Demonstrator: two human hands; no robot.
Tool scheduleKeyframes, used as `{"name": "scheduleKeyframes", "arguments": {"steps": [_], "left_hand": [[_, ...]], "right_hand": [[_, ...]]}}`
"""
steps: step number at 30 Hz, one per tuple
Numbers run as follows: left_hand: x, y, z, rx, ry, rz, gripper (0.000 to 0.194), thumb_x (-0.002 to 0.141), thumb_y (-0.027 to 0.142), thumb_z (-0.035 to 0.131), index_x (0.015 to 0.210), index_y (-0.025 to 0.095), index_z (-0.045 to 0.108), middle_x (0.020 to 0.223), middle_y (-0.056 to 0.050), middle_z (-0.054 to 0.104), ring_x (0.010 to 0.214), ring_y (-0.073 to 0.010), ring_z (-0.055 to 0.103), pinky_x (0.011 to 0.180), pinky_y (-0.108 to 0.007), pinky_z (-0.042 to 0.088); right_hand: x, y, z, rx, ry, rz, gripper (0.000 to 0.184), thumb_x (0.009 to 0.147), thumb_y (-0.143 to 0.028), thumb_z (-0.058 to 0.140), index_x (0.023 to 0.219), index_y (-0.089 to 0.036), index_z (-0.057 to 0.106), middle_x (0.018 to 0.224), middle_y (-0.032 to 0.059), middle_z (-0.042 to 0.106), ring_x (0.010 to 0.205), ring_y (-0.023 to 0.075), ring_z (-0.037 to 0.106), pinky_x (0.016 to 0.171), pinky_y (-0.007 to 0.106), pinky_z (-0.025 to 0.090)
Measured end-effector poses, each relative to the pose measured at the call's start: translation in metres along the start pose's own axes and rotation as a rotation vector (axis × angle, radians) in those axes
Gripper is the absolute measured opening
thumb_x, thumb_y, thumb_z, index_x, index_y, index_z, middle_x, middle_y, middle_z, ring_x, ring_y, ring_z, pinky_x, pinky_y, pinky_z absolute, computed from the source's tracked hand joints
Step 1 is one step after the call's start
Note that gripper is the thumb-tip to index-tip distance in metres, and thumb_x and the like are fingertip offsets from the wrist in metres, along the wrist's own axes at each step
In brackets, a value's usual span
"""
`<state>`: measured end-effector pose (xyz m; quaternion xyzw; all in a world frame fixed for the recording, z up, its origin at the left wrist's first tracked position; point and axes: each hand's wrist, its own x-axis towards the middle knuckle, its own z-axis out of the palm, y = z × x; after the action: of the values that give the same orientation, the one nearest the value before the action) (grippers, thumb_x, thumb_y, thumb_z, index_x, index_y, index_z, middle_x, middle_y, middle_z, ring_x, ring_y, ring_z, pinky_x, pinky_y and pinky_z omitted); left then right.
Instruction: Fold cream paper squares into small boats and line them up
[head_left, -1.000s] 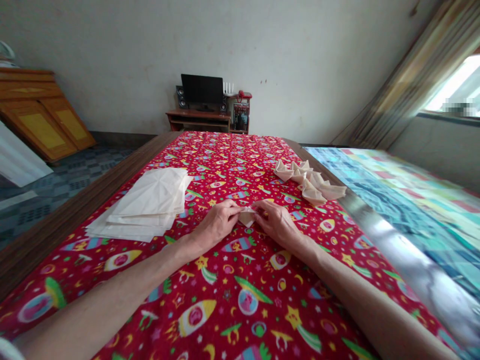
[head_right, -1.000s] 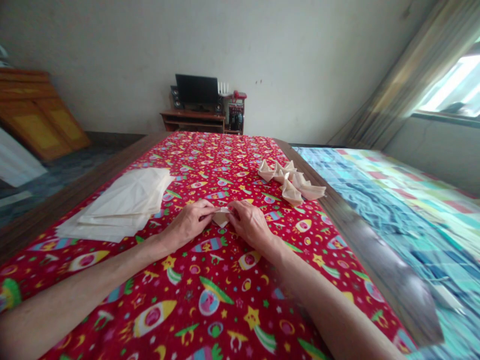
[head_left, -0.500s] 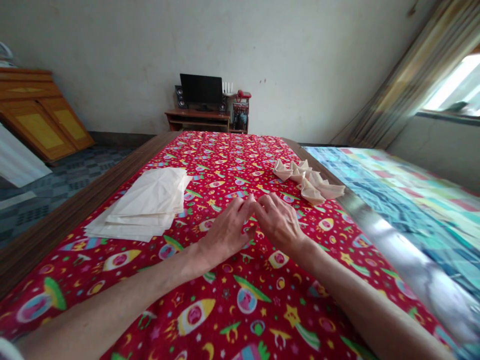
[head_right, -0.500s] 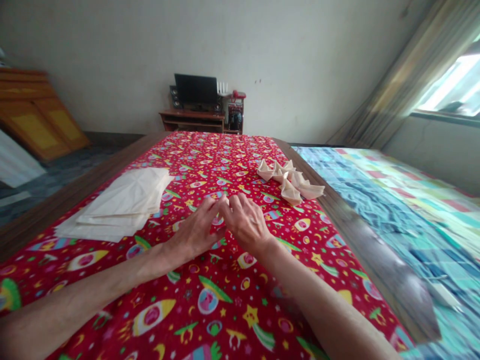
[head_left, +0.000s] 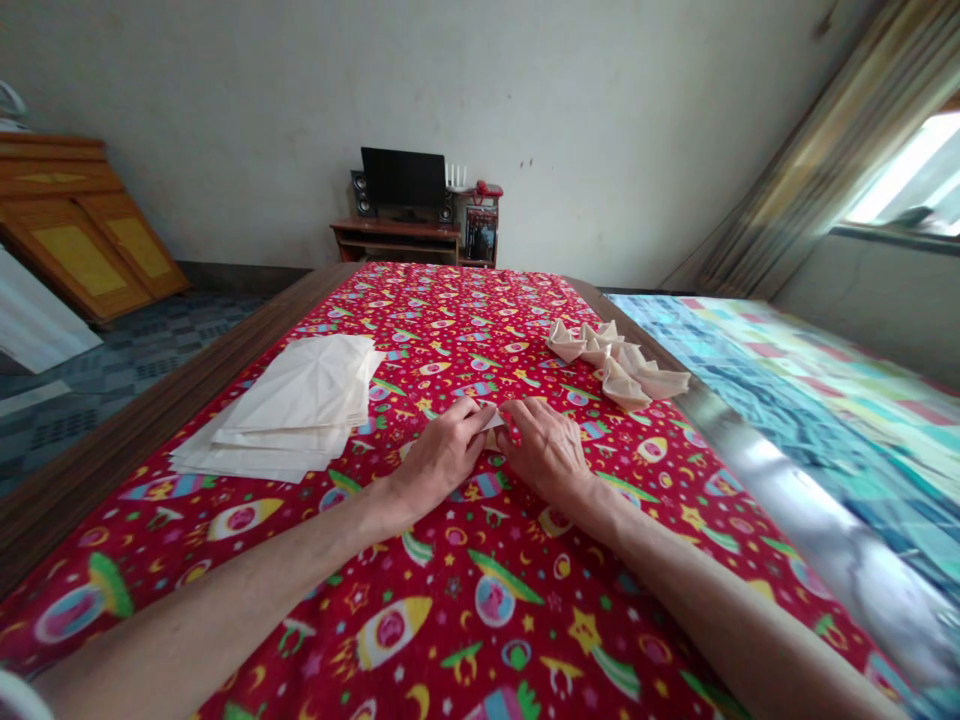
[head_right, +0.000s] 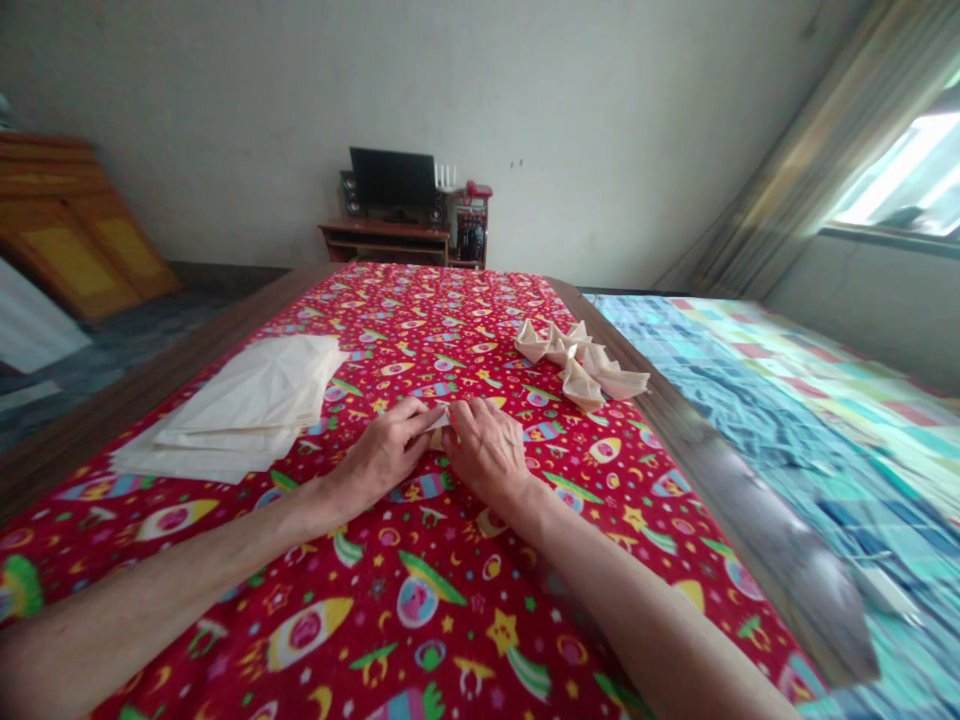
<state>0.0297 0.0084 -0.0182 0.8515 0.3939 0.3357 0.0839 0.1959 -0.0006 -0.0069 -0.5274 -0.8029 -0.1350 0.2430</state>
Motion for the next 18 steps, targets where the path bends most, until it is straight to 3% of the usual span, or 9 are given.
{"name": "scheduleKeyframes", "arguments": {"steps": [4, 11, 15, 18], "left_hand": [[-0.001, -0.004, 0.002, 0.004, 0.011, 0.002, 0.026, 0.092, 0.017, 0.041, 0.108, 0.016, 0.062, 0.087, -0.004, 0.055, 0.079, -0.015, 0.057, 0.074, -0.025, 0.047], [0.0, -0.005, 0.0, 0.048, 0.003, -0.035, 0.026, 0.087, 0.014, 0.046, 0.107, 0.017, 0.063, 0.088, -0.004, 0.059, 0.081, -0.0161, 0.058, 0.074, -0.026, 0.048], [0.0, -0.001, -0.005, 0.081, -0.056, -0.04, 0.022, 0.088, 0.019, 0.047, 0.102, 0.017, 0.063, 0.09, -0.005, 0.058, 0.083, -0.017, 0.059, 0.074, -0.027, 0.049], [0.003, 0.002, -0.01, 0.052, -0.109, -0.008, 0.028, 0.086, 0.019, 0.048, 0.112, 0.015, 0.059, 0.097, -0.008, 0.059, 0.089, -0.0185, 0.059, 0.078, -0.028, 0.05]], "right_hand": [[0.0, 0.0, 0.003, 0.009, -0.036, -0.002, 0.013, 0.086, -0.023, 0.05, 0.08, -0.02, 0.062, 0.075, 0.0016, 0.06, 0.066, 0.0132, 0.05, 0.057, 0.026, 0.028], [-0.003, 0.003, 0.01, -0.064, 0.059, -0.159, 0.019, 0.086, -0.016, 0.047, 0.07, -0.018, 0.058, 0.071, 0.0026, 0.057, 0.064, 0.0133, 0.047, 0.055, 0.028, 0.025], [-0.004, -0.001, 0.008, -0.068, 0.055, -0.206, 0.02, 0.087, -0.016, 0.047, 0.07, -0.018, 0.058, 0.069, 0.0021, 0.056, 0.064, 0.0139, 0.045, 0.053, 0.028, 0.024], [-0.004, -0.002, 0.004, -0.084, 0.061, -0.252, 0.019, 0.087, -0.017, 0.048, 0.071, -0.018, 0.059, 0.07, 0.0026, 0.056, 0.065, 0.0145, 0.045, 0.054, 0.028, 0.025]]}}
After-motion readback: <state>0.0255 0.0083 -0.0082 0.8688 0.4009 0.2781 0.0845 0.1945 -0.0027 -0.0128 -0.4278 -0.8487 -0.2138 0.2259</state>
